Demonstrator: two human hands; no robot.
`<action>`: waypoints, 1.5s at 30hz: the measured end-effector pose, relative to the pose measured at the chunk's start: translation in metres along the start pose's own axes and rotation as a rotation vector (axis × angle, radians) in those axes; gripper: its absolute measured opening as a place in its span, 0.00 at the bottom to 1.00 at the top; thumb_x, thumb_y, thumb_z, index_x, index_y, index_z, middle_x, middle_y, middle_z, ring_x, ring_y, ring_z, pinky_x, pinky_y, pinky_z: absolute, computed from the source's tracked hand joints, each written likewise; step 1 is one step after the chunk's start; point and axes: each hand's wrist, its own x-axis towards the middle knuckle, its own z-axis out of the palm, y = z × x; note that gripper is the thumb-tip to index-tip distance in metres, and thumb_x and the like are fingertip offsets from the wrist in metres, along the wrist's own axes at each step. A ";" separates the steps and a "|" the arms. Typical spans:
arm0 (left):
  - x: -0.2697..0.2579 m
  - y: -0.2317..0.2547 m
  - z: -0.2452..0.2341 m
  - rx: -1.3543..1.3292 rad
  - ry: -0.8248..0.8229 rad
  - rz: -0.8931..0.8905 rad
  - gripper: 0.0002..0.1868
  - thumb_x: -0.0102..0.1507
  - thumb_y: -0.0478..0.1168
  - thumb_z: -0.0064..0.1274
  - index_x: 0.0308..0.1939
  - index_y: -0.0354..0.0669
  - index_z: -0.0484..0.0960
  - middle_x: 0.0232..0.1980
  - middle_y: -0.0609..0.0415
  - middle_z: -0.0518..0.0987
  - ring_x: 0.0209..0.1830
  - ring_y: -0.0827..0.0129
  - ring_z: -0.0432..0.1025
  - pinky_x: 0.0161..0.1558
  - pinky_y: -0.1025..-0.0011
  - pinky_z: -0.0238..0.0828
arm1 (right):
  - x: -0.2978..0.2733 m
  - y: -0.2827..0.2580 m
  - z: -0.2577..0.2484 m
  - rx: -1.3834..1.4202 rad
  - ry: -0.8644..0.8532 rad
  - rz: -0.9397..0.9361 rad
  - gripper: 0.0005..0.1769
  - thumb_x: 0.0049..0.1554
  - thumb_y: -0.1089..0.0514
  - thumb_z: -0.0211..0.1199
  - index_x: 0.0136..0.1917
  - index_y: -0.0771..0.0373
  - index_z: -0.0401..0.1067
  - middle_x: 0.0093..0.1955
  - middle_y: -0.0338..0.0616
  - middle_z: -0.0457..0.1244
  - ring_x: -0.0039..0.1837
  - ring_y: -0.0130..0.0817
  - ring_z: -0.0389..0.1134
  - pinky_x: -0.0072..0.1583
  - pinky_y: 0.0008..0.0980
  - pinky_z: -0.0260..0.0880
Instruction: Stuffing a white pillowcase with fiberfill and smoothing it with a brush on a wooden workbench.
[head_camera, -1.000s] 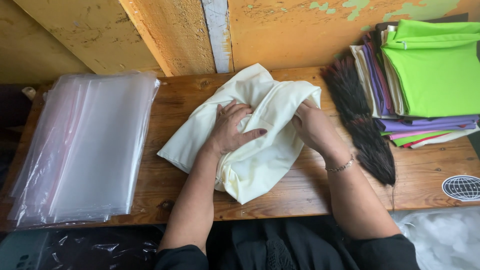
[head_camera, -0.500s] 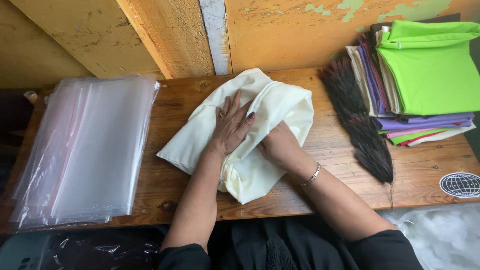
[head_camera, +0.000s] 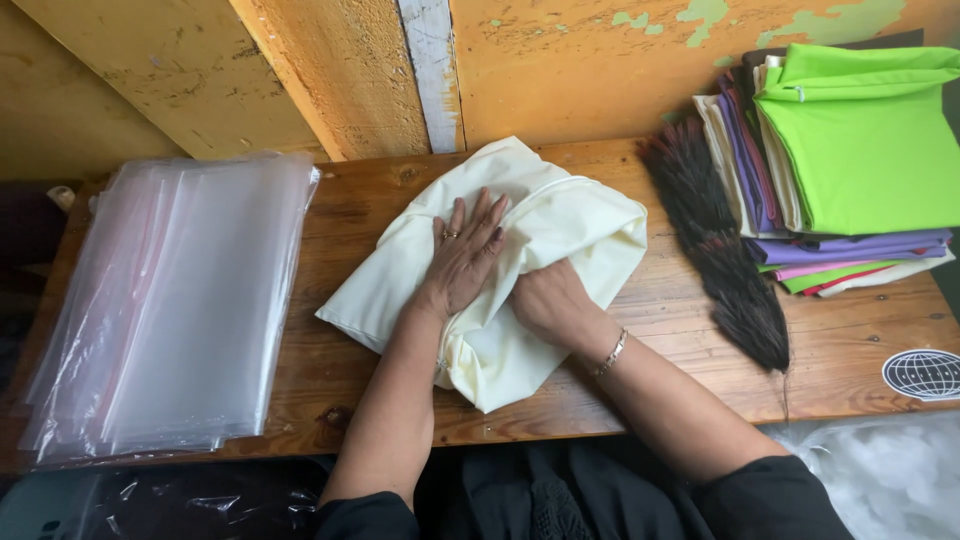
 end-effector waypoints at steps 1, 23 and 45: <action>0.000 -0.001 0.001 0.000 0.000 -0.001 0.36 0.70 0.69 0.12 0.82 0.71 0.42 0.87 0.56 0.36 0.84 0.42 0.28 0.77 0.40 0.14 | 0.011 0.006 -0.008 0.000 -0.001 0.000 0.07 0.56 0.55 0.61 0.43 0.55 0.79 0.42 0.45 0.64 0.48 0.50 0.66 0.51 0.45 0.65; 0.001 -0.007 0.001 -0.077 -0.013 0.009 0.42 0.68 0.70 0.03 0.83 0.62 0.45 0.86 0.52 0.37 0.84 0.44 0.26 0.77 0.43 0.09 | -0.064 -0.034 0.044 -0.008 -0.295 -0.151 0.17 0.61 0.47 0.57 0.56 0.57 0.75 0.49 0.48 0.66 0.57 0.49 0.68 0.65 0.49 0.57; -0.051 0.056 0.027 0.466 0.070 0.139 0.16 0.57 0.30 0.56 0.48 0.38 0.74 0.71 0.41 0.60 0.77 0.30 0.50 0.70 0.29 0.48 | -0.022 0.118 -0.035 0.086 -0.374 0.356 0.60 0.37 0.57 0.80 0.79 0.43 0.57 0.87 0.58 0.35 0.81 0.79 0.35 0.75 0.70 0.47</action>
